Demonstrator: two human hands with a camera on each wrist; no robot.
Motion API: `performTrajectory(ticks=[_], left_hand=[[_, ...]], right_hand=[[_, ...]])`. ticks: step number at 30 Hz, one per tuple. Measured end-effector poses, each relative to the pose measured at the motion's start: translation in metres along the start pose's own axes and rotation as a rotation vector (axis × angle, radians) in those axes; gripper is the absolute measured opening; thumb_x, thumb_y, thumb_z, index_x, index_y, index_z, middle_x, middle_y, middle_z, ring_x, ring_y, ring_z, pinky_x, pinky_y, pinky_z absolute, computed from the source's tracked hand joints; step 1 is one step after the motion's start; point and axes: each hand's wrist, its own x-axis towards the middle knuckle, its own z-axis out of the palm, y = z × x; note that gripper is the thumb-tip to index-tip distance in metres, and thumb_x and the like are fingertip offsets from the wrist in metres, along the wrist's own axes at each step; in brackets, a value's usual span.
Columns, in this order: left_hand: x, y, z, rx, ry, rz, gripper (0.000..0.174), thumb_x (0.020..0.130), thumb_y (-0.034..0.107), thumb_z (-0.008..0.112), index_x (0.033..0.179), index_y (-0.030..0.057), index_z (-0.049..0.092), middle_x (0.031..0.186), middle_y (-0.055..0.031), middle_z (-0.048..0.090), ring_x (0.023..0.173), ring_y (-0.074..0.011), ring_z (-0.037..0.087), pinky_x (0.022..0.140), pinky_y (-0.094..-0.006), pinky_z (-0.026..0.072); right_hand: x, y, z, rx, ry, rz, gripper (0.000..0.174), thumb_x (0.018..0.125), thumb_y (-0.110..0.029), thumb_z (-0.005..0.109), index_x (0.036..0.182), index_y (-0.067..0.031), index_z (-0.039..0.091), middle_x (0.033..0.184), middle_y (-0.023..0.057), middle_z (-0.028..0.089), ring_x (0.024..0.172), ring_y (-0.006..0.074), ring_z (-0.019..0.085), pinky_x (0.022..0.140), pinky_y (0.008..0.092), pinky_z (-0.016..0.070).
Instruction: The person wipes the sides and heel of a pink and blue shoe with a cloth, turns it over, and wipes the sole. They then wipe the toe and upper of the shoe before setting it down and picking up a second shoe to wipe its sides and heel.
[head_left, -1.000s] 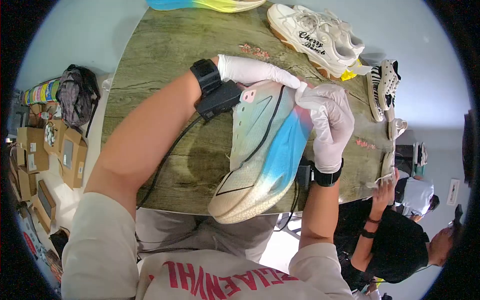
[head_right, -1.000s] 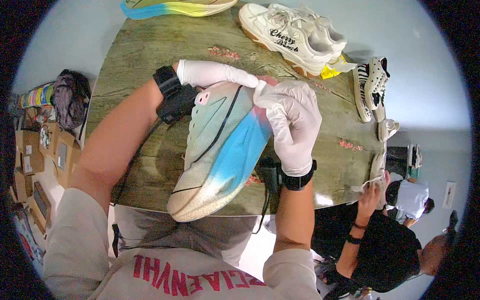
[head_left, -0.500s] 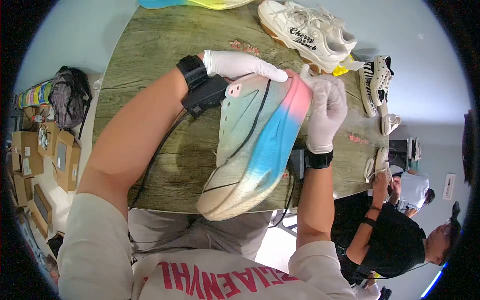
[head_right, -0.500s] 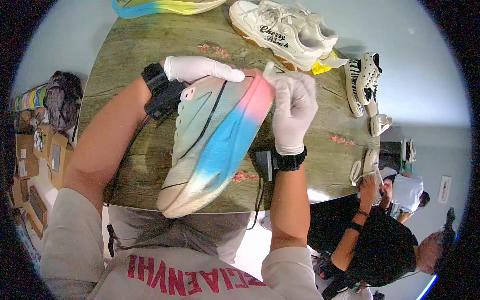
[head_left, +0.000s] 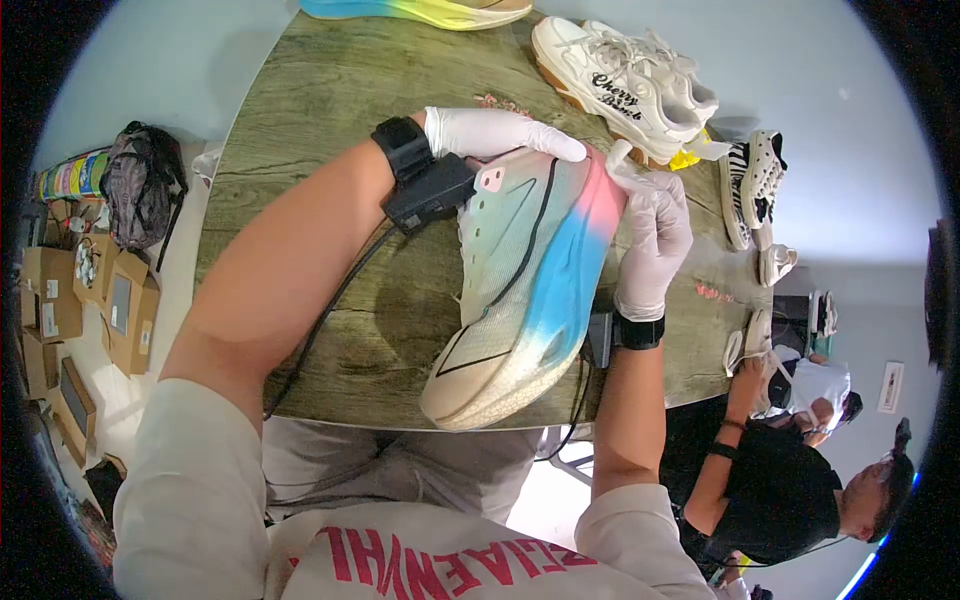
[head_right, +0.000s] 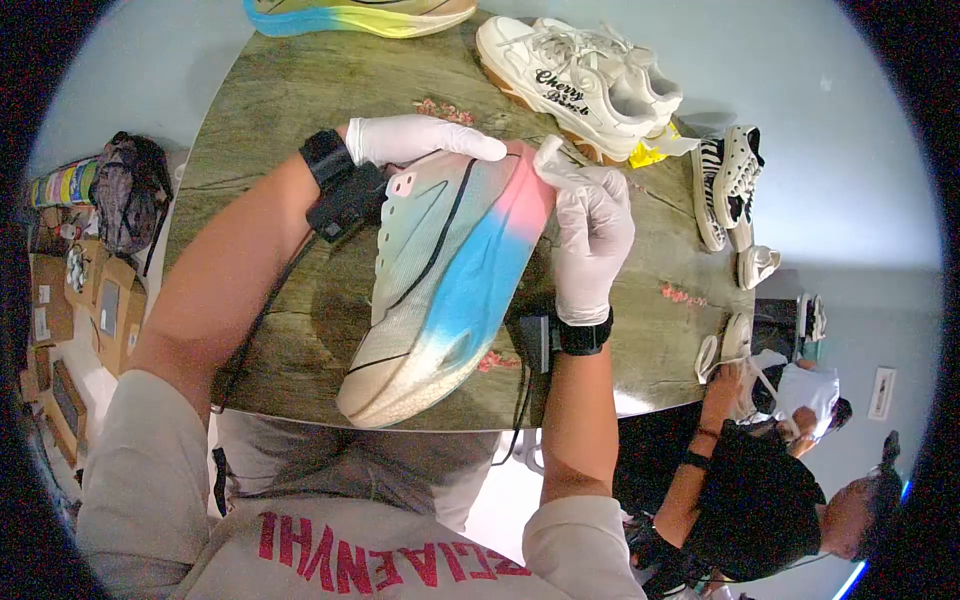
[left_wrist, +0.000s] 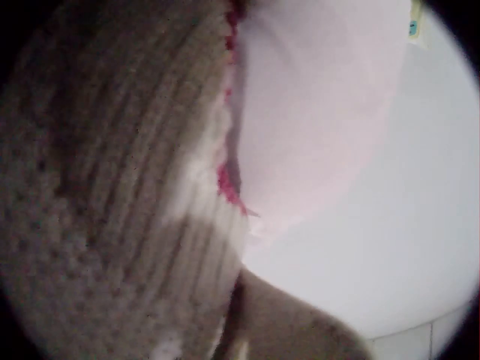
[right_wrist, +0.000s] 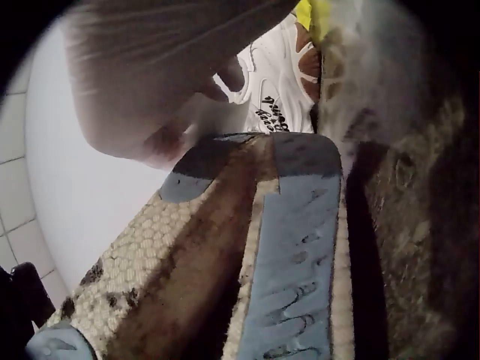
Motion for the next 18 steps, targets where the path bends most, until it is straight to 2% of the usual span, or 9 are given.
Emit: performTrajectory(ticks=[2,3,5,6,8,11,15,17,18], left_hand=[[0.007,-0.004,-0.007,0.117,0.072,0.029,0.041,0.098,0.041,0.065,0.118,0.0065,0.071,0.098,0.0005,0.074,0.071,-0.0039,0.066,0.058,-0.0195,0.0528],[0.005,-0.003,-0.005,0.118,0.072,0.03,0.041,0.098,0.041,0.065,0.118,0.0065,0.071,0.098,0.0005,0.074,0.071,-0.0039,0.066,0.058,-0.0195,0.0528],[0.002,-0.003,0.002,-0.013,0.144,0.086,0.039,0.096,0.044,0.066,0.115,0.0104,0.073,0.083,0.0046,0.07,0.058,-0.0012,0.059,0.046,-0.0189,0.0447],[-0.004,0.002,0.005,-0.012,0.142,0.087,0.039,0.096,0.044,0.066,0.115,0.0104,0.073,0.083,0.0046,0.07,0.058,-0.0012,0.059,0.046,-0.0189,0.0447],[-0.02,0.014,0.01,0.09,0.233,0.047,0.04,0.093,0.047,0.068,0.115,0.0145,0.073,0.071,0.009,0.063,0.048,0.0014,0.049,0.039,-0.0186,0.0341],[-0.011,0.007,0.008,0.045,0.256,0.102,0.041,0.091,0.051,0.07,0.115,0.0168,0.073,0.064,0.0117,0.057,0.043,0.0028,0.041,0.037,-0.0179,0.0274],[-0.003,0.002,0.004,0.019,0.233,0.089,0.041,0.093,0.048,0.069,0.116,0.0154,0.072,0.072,0.0093,0.064,0.047,0.0013,0.048,0.039,-0.0177,0.0327],[0.002,-0.001,0.003,-0.048,0.225,0.125,0.038,0.093,0.046,0.069,0.114,0.0134,0.072,0.084,0.005,0.071,0.056,0.0,0.057,0.043,-0.017,0.0399],[0.003,0.0,0.002,-0.048,0.226,0.124,0.038,0.093,0.046,0.069,0.114,0.0134,0.072,0.084,0.005,0.071,0.056,0.0,0.057,0.043,-0.017,0.0399]], right_hand=[[0.0,0.001,0.001,0.036,-0.014,0.057,0.019,0.097,-0.014,0.064,0.099,0.0026,0.073,0.1,0.0074,0.062,0.096,0.0189,0.055,0.089,0.0315,0.0433],[0.0,0.002,0.001,0.035,-0.013,0.055,0.019,0.097,-0.014,0.064,0.099,0.0026,0.073,0.1,0.0074,0.062,0.096,0.0189,0.055,0.089,0.0315,0.0433],[-0.001,0.007,0.002,0.112,0.008,0.111,0.018,0.097,-0.012,0.064,0.1,0.0027,0.072,0.101,0.0067,0.062,0.097,0.0183,0.055,0.089,0.0315,0.0433],[-0.001,0.009,0.003,0.11,0.009,0.111,0.018,0.097,-0.012,0.064,0.1,0.0027,0.072,0.101,0.0067,0.062,0.097,0.0183,0.055,0.089,0.0315,0.0433],[0.0,0.012,0.003,0.135,0.023,0.109,0.018,0.098,-0.012,0.063,0.101,0.0024,0.072,0.101,0.0057,0.062,0.096,0.0173,0.054,0.09,0.03,0.0428],[0.001,0.007,0.002,0.141,-0.014,0.096,0.018,0.098,-0.013,0.063,0.101,0.0023,0.072,0.1,0.0048,0.061,0.094,0.0162,0.054,0.086,0.028,0.0423],[0.002,-0.004,0.001,0.179,-0.033,0.134,0.018,0.098,-0.013,0.063,0.1,0.0027,0.072,0.097,0.0036,0.061,0.088,0.015,0.054,0.08,0.0267,0.0411],[0.002,-0.008,0.0,0.227,-0.064,0.149,0.022,0.096,-0.016,0.063,0.093,0.0033,0.073,0.09,0.0029,0.06,0.082,0.0147,0.053,0.076,0.0272,0.0403],[0.003,-0.008,0.0,0.228,-0.064,0.15,0.022,0.096,-0.016,0.063,0.093,0.0033,0.073,0.09,0.0029,0.06,0.082,0.0147,0.053,0.076,0.0272,0.0403]])
